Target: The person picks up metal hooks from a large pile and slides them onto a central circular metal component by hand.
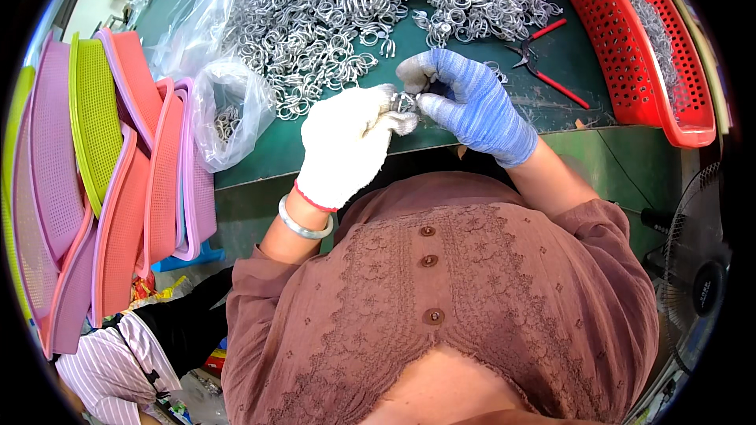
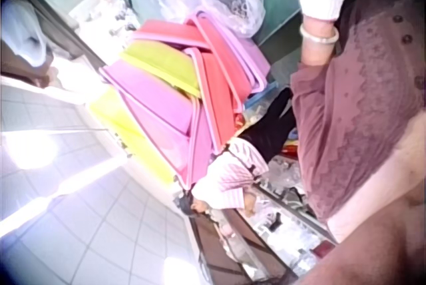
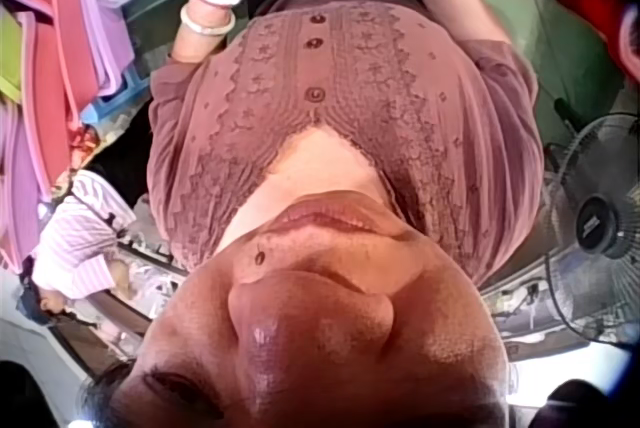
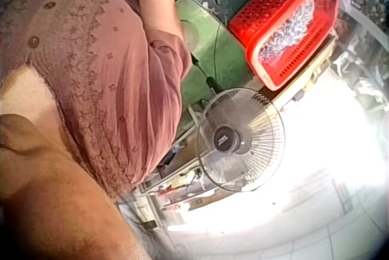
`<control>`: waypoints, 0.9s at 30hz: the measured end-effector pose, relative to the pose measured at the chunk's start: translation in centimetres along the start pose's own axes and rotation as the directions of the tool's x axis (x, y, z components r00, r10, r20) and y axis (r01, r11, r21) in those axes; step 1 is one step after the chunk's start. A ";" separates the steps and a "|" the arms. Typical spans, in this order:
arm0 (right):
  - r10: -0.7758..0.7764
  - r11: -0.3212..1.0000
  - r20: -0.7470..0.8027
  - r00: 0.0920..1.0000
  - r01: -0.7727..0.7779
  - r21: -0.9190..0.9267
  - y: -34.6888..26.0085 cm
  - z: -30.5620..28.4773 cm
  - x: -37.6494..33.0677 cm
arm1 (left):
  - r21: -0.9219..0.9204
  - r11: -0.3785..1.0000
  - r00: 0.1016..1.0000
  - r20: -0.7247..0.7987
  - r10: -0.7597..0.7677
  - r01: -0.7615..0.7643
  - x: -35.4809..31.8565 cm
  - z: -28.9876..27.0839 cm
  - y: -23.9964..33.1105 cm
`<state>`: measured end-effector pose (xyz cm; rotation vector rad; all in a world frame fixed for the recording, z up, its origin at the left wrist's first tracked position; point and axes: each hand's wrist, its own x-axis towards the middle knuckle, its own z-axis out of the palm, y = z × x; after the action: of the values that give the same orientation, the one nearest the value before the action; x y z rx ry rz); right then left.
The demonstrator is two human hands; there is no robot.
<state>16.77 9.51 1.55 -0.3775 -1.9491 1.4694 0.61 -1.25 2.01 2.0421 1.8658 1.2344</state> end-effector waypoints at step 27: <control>0.263 0.965 0.096 0.960 -0.262 -0.017 -1.6 -1.0 0.3 | 0.058 0.982 0.954 0.233 -0.187 0.178 0.6 -0.7 1.7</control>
<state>17.50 9.93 3.27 -0.5957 -2.0401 1.6783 1.42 -1.41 3.75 1.8866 1.9221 0.8744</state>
